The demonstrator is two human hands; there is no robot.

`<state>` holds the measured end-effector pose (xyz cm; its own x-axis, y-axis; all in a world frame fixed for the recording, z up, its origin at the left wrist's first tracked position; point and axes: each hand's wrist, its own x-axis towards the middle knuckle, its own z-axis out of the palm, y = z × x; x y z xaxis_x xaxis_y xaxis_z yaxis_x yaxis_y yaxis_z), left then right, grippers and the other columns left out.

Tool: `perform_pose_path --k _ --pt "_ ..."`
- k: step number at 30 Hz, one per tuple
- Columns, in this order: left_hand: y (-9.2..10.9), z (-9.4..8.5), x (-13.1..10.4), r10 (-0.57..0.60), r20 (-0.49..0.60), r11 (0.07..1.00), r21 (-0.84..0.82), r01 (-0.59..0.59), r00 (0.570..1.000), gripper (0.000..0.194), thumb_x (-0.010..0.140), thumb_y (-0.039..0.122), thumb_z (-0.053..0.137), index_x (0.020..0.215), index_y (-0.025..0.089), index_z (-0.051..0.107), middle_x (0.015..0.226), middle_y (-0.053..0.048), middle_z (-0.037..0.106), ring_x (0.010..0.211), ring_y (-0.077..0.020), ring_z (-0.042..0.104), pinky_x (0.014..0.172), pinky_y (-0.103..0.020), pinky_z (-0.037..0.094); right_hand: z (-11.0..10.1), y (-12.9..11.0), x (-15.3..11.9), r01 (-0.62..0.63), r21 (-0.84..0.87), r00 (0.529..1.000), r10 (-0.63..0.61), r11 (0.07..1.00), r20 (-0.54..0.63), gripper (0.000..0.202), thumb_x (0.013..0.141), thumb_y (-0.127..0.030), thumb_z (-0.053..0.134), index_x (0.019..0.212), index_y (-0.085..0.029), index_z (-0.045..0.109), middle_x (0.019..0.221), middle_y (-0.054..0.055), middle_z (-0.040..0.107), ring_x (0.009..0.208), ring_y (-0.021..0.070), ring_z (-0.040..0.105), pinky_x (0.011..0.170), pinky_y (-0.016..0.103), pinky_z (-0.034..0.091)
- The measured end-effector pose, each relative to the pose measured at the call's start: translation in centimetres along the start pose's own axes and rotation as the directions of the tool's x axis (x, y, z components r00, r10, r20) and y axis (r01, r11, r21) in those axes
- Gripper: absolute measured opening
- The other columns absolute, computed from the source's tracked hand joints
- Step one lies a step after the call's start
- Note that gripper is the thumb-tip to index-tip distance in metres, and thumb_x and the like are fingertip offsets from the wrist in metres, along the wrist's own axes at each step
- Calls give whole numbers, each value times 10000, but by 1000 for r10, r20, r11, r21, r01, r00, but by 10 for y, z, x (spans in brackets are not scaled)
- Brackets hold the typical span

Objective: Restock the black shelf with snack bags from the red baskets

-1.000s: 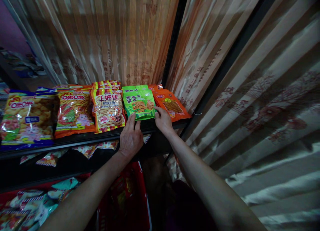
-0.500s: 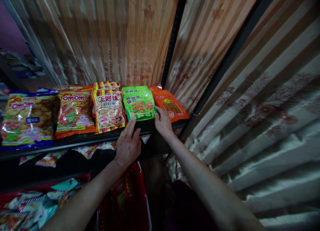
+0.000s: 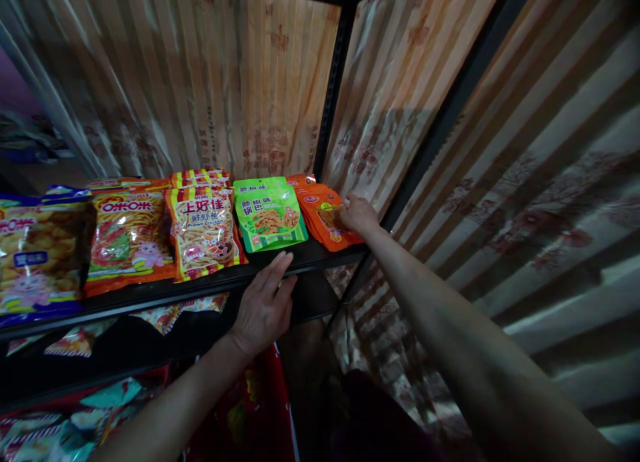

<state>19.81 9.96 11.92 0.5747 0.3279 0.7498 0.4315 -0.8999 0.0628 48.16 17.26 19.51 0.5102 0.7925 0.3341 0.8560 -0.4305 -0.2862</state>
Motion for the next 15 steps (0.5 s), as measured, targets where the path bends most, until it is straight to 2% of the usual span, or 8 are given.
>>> perform_pose_path --k 4,6,10,12,15 --pt "6 17 35 -14 -9 999 -38 14 1000 319 815 85 432 1103 129 562 1419 -162 415 1366 -245 305 1071 -434 389 1 -6 6 104 -83 991 -110 991 -71 393 859 -244 424 1202 -107 557 1215 184 562 1148 289 512 959 374 401" --pt "9 23 50 -49 22 998 -44 50 999 344 807 89 431 1130 110 550 1425 -176 400 1367 -252 301 1078 -433 377 1 -11 12 142 -89 989 -145 986 -28 377 852 -180 424 1190 -97 568 1185 173 593 1126 257 540 946 320 411" --pt "16 32 76 -129 110 991 -22 132 986 406 800 119 441 1192 47 518 1411 -218 399 1347 -266 334 1096 -400 352 -1 -22 25 66 -159 987 -41 985 158 340 827 -139 462 1119 -72 622 1083 182 658 1061 257 600 860 285 454" --pt "15 36 87 -135 135 991 22 134 982 397 816 140 424 1185 39 528 1415 -222 394 1348 -271 329 1102 -401 335 -2 -25 29 36 -174 984 -4 984 178 334 826 -150 470 1102 -57 633 1070 196 663 1049 266 610 841 287 461" --pt "6 39 106 -130 183 986 123 109 974 387 847 168 386 1172 37 549 1410 -213 410 1359 -291 300 1113 -437 290 -1 -22 33 37 -124 983 -13 992 185 344 835 -161 466 1126 -63 622 1090 188 660 1063 253 605 838 270 455"
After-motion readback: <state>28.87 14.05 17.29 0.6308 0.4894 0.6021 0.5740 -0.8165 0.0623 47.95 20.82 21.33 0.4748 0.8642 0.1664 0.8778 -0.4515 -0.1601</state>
